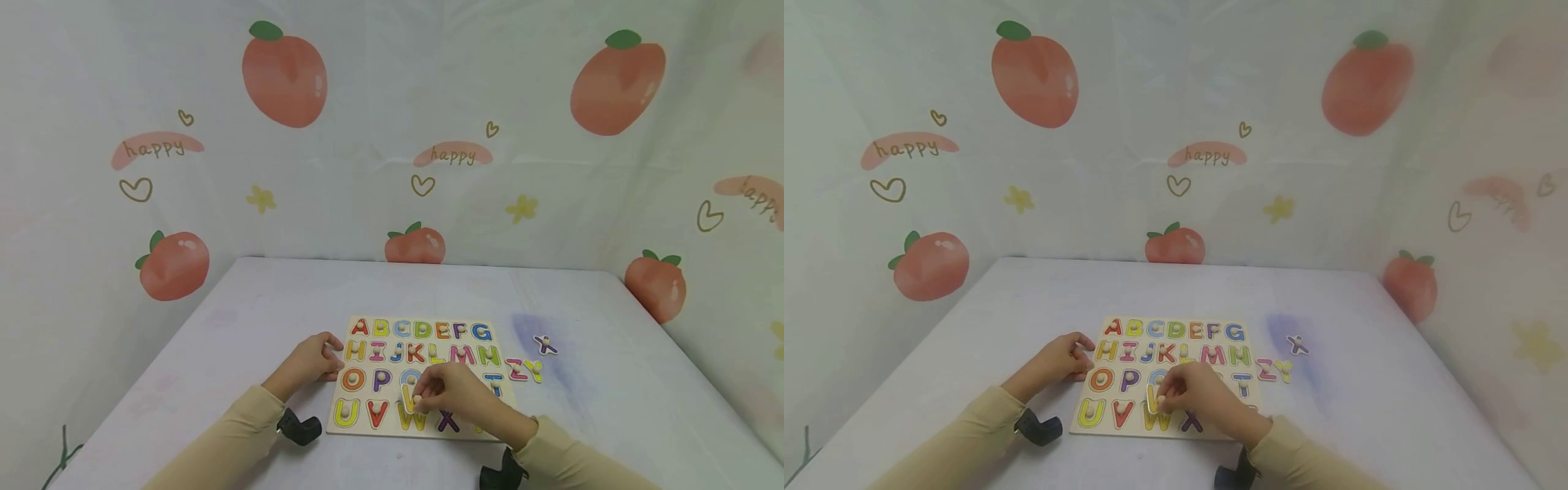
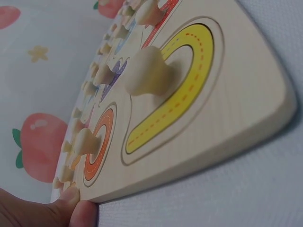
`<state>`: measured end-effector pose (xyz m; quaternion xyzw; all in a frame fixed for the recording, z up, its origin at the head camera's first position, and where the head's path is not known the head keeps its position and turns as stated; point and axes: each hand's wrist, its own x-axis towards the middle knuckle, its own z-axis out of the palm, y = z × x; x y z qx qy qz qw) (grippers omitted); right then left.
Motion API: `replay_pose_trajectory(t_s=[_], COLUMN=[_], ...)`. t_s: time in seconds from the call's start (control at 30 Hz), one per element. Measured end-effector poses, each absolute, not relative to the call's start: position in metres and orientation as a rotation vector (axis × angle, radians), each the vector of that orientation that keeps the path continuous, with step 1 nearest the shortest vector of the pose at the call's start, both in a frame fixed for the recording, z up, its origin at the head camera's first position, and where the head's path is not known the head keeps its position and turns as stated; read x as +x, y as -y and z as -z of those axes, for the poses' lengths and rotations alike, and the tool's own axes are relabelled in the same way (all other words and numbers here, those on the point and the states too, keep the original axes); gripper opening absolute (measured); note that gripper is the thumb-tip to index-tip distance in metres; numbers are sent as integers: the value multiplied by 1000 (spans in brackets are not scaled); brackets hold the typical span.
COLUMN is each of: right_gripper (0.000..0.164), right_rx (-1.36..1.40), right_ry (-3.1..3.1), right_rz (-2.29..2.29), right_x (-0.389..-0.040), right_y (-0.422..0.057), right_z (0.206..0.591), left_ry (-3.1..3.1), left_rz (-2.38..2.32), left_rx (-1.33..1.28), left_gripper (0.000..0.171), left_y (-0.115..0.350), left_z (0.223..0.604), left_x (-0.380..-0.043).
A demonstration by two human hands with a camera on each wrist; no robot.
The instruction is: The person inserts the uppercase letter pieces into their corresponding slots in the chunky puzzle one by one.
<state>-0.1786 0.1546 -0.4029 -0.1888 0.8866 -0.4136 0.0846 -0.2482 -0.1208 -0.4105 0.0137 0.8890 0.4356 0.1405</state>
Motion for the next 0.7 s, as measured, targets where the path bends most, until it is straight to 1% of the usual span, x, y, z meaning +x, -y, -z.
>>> replay_pose_trajectory(t_s=[0.2,0.7], right_gripper=[14,14], right_rx=[-559,-611], right_ry=[-2615,-2597], right_rz=[1218,1190], right_x=[-173,-171], right_y=[-150,-144], right_z=[411,411], left_ry=[-2572,-2576], left_rz=[-1248,-1226], left_rx=[43,18], left_gripper=[30,30], left_y=[121,120], left_z=[409,410], left_x=[-249,-249])
